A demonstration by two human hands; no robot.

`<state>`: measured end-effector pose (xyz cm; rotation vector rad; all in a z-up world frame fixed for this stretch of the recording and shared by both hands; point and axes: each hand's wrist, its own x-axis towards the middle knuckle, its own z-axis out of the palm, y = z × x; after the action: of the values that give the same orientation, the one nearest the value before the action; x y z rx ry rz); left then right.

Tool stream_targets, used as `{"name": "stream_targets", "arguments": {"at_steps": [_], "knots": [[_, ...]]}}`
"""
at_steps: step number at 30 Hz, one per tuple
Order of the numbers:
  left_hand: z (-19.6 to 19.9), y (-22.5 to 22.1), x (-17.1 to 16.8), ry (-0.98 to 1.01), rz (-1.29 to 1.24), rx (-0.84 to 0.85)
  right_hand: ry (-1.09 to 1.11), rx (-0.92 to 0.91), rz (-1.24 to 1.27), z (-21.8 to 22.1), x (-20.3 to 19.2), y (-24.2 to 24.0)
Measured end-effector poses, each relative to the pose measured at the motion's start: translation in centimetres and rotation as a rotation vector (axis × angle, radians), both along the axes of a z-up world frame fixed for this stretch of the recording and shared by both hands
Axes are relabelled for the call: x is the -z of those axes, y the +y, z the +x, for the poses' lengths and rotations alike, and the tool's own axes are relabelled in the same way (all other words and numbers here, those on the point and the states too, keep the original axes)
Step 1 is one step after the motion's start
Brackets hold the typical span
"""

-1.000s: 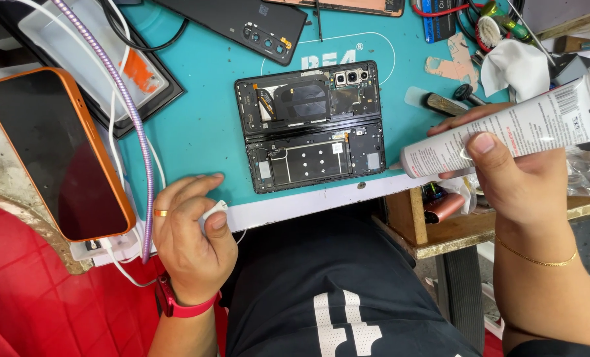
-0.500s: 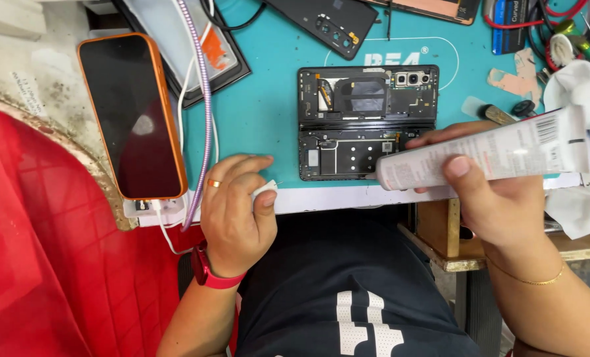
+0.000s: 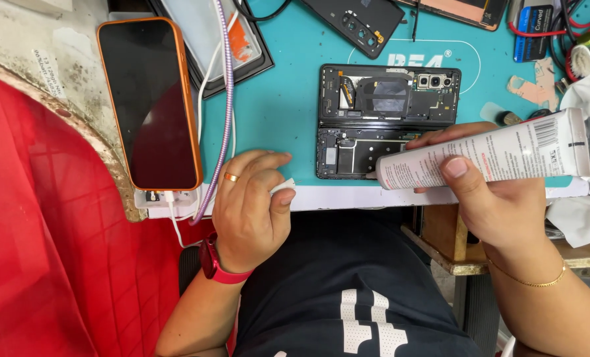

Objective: The person uses a metal tool to pry open a smartphone casing and then applies a white adhesive from a tube along the internal frame. They use a cotton swab to clean the applied adhesive and handle various phone components and tools on a cluttered workbench.

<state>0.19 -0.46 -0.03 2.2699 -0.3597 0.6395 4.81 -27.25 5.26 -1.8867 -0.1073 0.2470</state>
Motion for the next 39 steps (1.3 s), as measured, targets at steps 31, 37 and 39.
{"name": "stream_targets", "arguments": {"at_steps": [31, 37, 39], "knots": [[0.0, 0.2, -0.2, -0.004, -0.031, 0.007, -0.035, -0.109, 0.003, 1.1, -0.2, 3.0], [0.0, 0.3, -0.2, 0.0, -0.037, 0.023, -0.046, -0.129, -0.016, 1.3, -0.5, 3.6], [0.0, 0.3, -0.3, -0.004, -0.036, 0.02, -0.069, -0.15, -0.048, 1.4, -0.7, 3.8]]}}
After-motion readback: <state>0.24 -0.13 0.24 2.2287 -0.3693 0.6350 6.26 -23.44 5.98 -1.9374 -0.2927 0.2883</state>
